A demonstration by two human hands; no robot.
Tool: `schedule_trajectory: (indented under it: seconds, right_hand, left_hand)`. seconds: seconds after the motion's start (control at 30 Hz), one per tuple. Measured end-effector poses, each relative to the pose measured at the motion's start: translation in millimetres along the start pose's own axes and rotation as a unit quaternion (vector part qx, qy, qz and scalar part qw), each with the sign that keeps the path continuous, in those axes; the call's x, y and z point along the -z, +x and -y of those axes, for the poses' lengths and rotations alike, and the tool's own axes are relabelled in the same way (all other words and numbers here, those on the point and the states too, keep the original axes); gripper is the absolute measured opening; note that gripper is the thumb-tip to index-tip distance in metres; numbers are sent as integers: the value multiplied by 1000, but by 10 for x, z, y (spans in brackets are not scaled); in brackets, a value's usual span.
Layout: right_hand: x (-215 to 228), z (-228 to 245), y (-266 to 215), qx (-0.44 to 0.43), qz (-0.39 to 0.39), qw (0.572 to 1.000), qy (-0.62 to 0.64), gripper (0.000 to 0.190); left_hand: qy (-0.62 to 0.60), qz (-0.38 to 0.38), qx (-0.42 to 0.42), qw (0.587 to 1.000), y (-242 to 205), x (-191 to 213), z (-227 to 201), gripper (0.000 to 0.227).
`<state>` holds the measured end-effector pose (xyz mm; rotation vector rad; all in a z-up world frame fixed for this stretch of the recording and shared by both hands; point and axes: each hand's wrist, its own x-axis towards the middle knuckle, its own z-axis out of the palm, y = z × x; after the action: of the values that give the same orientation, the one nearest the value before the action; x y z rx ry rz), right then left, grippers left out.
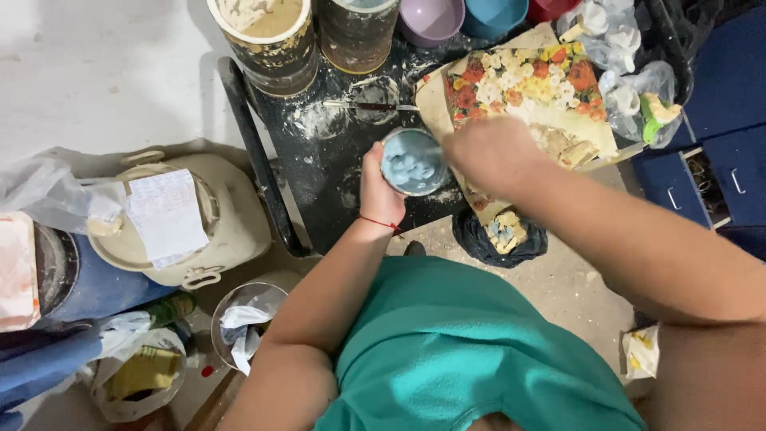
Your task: The person pours a white powder from a bag into a small container, then adds water from a blue bowl. They use a green spatula to mix the powder and water into a paste, then add a white substance from a plastic bag and continue mixing.
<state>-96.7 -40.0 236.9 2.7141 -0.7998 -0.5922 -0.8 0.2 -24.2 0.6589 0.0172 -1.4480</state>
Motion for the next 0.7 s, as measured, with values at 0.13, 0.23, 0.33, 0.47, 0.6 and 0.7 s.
schedule_trajectory:
  seconds: [0.13, 0.23, 0.33, 0.47, 0.6, 0.7]
  right_hand:
    - [-39, -19, -26, -2, 8, 1000, 8, 16]
    - [-73, -12, -71, -8, 12, 1000, 18, 16]
    - [-59, -36, -47, -10, 11, 1000, 19, 16]
    - [-100, -47, -71, -11, 18, 999, 26, 16]
    - [-115, -15, -89, -18, 24, 999, 37, 16]
    - [-102, -25, -61, -19, 25, 999, 39, 17]
  left_hand:
    - [-1, -11, 5, 1000, -26, 38, 66, 48]
    - [4, -18, 13, 1000, -81, 68, 91, 48]
    - [5, -21, 10, 1000, -77, 65, 28, 48]
    - [3, -32, 15, 999, -97, 66, 86, 48]
    - [8, -41, 23, 999, -128, 65, 111, 48]
    - [7, -46, 22, 999, -103, 38, 75, 48]
